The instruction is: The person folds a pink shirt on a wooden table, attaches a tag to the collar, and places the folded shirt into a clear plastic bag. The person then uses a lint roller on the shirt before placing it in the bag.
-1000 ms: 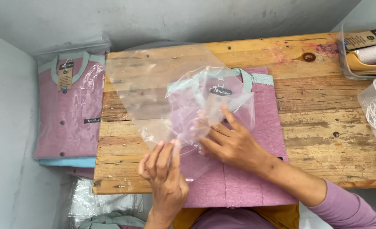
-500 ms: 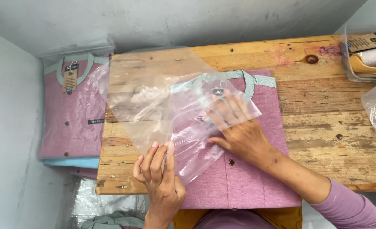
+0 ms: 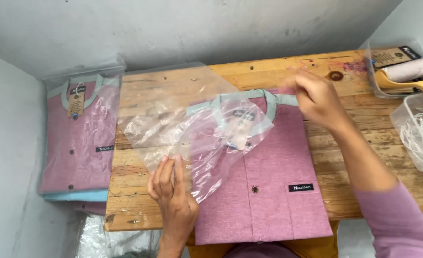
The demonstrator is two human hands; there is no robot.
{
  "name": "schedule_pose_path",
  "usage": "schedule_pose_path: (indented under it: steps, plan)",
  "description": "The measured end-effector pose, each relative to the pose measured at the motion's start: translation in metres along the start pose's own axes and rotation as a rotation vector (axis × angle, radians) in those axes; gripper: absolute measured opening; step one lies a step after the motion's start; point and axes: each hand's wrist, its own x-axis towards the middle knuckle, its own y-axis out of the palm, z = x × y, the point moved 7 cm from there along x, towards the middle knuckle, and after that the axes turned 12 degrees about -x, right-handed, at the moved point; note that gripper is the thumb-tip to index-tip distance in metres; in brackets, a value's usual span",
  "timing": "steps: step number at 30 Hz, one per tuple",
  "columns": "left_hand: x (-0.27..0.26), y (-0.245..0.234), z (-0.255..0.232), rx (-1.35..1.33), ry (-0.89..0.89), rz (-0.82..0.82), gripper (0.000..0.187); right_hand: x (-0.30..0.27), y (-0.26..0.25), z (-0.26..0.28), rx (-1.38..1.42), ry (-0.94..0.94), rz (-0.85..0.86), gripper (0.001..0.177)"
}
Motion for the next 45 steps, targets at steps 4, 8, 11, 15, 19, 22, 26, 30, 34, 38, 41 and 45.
schedule_pose_path:
  steps: [4, 8, 11, 15, 19, 22, 26, 30, 34, 38, 41, 45]
  plan:
    - [0.003, -0.003, 0.001, -0.019, 0.011, -0.035, 0.086, 0.005, 0.047, -0.082, -0.387, 0.254, 0.351, 0.054]
    - [0.005, -0.006, 0.004, -0.062, -0.011, -0.042, 0.091, -0.019, 0.045, -0.088, -0.363, 0.196, 0.318, 0.014]
    - [0.007, -0.008, 0.010, -0.103, -0.027, -0.050, 0.088, -0.065, 0.014, -0.109, -0.536, 0.334, 0.299, 0.017]
    - [0.010, -0.012, 0.016, -0.134, -0.004, -0.066, 0.091, -0.136, -0.042, -0.052, -0.761, 0.568, 0.290, 0.012]
    - [0.015, -0.014, 0.019, -0.110, 0.037, -0.102, 0.091, -0.219, -0.047, 0.016, -0.772, 0.859, 0.596, 0.020]
    - [0.020, -0.017, 0.014, -0.105, 0.043, -0.108, 0.088, -0.222, -0.035, 0.078, -1.020, 0.514, 0.412, 0.048]
    - [0.021, -0.019, 0.011, -0.127, 0.044, -0.074, 0.085, -0.224, 0.013, 0.128, -0.954, -0.054, 0.233, 0.133]
    - [0.013, -0.015, 0.014, -0.070, 0.041, -0.050, 0.087, -0.227, 0.035, 0.106, -1.079, -0.097, 0.344, 0.172]
    - [0.011, -0.015, 0.012, -0.102, 0.036, -0.031, 0.089, -0.207, 0.027, 0.091, -0.943, -0.074, 0.553, 0.117]
    - [0.011, -0.015, 0.016, -0.131, -0.003, -0.002, 0.092, -0.154, 0.014, 0.058, -0.659, 0.222, 1.002, 0.072]
    - [0.018, -0.020, 0.011, -0.184, 0.011, -0.005, 0.090, -0.126, 0.008, 0.013, -0.600, 0.543, 1.145, 0.024]
    - [0.018, -0.023, 0.014, -0.168, 0.003, -0.019, 0.089, -0.102, 0.032, -0.020, -0.622, 0.351, 0.921, 0.051]
